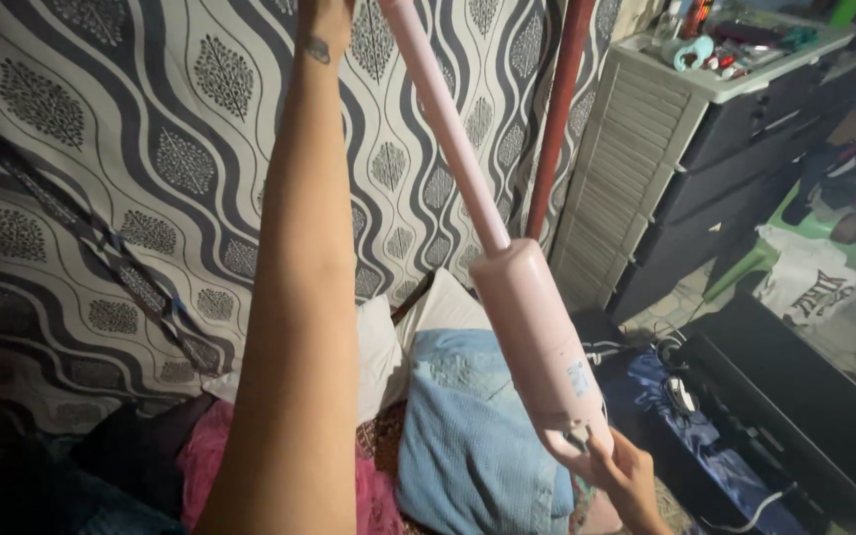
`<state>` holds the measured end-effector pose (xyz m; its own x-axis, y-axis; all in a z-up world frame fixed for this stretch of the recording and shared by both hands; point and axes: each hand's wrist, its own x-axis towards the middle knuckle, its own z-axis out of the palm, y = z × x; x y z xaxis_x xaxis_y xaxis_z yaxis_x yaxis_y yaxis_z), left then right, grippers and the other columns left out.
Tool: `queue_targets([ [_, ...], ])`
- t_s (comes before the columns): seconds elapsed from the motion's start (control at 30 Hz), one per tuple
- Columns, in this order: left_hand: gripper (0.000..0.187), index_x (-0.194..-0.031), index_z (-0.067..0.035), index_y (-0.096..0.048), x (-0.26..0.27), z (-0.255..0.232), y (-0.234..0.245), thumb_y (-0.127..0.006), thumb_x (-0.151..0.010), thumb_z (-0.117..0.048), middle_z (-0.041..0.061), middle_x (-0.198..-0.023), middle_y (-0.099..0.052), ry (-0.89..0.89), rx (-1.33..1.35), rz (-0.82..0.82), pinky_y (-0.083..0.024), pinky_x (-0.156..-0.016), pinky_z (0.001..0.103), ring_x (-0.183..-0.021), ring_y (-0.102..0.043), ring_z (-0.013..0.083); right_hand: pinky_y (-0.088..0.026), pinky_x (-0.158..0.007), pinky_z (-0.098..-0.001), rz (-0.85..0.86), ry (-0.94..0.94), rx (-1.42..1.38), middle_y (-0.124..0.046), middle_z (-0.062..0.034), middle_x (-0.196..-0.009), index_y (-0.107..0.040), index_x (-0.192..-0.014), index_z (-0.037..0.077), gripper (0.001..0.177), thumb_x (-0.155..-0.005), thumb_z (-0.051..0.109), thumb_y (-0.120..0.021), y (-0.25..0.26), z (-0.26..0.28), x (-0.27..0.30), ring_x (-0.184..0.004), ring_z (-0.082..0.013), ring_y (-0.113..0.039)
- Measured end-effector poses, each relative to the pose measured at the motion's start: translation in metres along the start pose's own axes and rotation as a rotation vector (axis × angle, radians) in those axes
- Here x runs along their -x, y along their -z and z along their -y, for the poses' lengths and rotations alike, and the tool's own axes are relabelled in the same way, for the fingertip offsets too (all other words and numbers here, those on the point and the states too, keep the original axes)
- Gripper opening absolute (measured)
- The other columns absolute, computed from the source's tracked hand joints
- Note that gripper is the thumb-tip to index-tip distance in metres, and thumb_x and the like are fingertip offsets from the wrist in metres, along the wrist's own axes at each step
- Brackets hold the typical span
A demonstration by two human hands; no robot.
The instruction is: Assembling a portable vacuum cleaner and cleaning curtains/ceiling area.
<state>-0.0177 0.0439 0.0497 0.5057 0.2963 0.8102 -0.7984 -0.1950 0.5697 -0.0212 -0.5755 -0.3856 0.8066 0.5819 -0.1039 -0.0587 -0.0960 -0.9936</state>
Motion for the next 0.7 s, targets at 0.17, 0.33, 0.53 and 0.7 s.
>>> queue_targets([
  [0.17,0.053,-0.116,-0.007,-0.059,0.052,0.095,0.054,-0.066,-0.103,-0.058,-0.001,-0.094,-0.054,0.07,0.077,-0.019,-0.057,-0.081,0.036,-0.078,-0.055,0.0172,-0.038,-0.051,-0.0234,0.007,0.081,0.072,-0.056,0.004,-0.069,-0.073,-0.106,-0.002,0.032,-0.095,0.028,-0.067,-0.017,0.042,-0.004,-0.061,-0.0044,-0.047],
  [0.33,0.06,-0.103,-0.009,-0.056,0.098,0.047,-0.11,-0.057,-0.099,-0.07,-0.005,-0.074,-0.045,0.706,-0.254,-0.289,-0.031,-0.046,0.029,-0.057,-0.043,0.0073,-0.038,-0.051,-0.0229,-0.037,0.116,0.085,-0.059,0.0054,-0.073,-0.07,-0.119,0.003,0.035,-0.094,0.027,-0.067,-0.044,0.094,-0.019,-0.063,-0.0036,-0.046],
  [0.53,0.047,-0.101,-0.013,-0.051,0.11,0.043,-0.157,-0.071,-0.084,-0.052,0.009,-0.066,-0.064,0.492,0.052,-0.315,-0.058,-0.047,0.042,-0.049,-0.066,0.0243,-0.038,-0.055,-0.0204,0.116,0.132,-0.089,-0.059,0.0031,-0.079,-0.068,-0.119,0.002,0.03,-0.099,0.025,-0.066,-0.047,0.118,-0.031,-0.066,-0.004,-0.049],
  [0.7,0.051,-0.093,-0.002,-0.061,0.096,0.049,-0.121,-0.054,-0.1,-0.052,0.011,-0.074,-0.071,0.428,0.07,-0.056,-0.061,-0.066,0.036,-0.067,-0.073,0.0207,-0.044,-0.078,-0.0288,0.366,0.242,-0.375,-0.059,-0.0008,-0.096,-0.061,-0.11,-0.001,0.038,-0.117,0.035,-0.052,-0.007,0.008,-0.097,-0.089,-0.0109,-0.054],
])
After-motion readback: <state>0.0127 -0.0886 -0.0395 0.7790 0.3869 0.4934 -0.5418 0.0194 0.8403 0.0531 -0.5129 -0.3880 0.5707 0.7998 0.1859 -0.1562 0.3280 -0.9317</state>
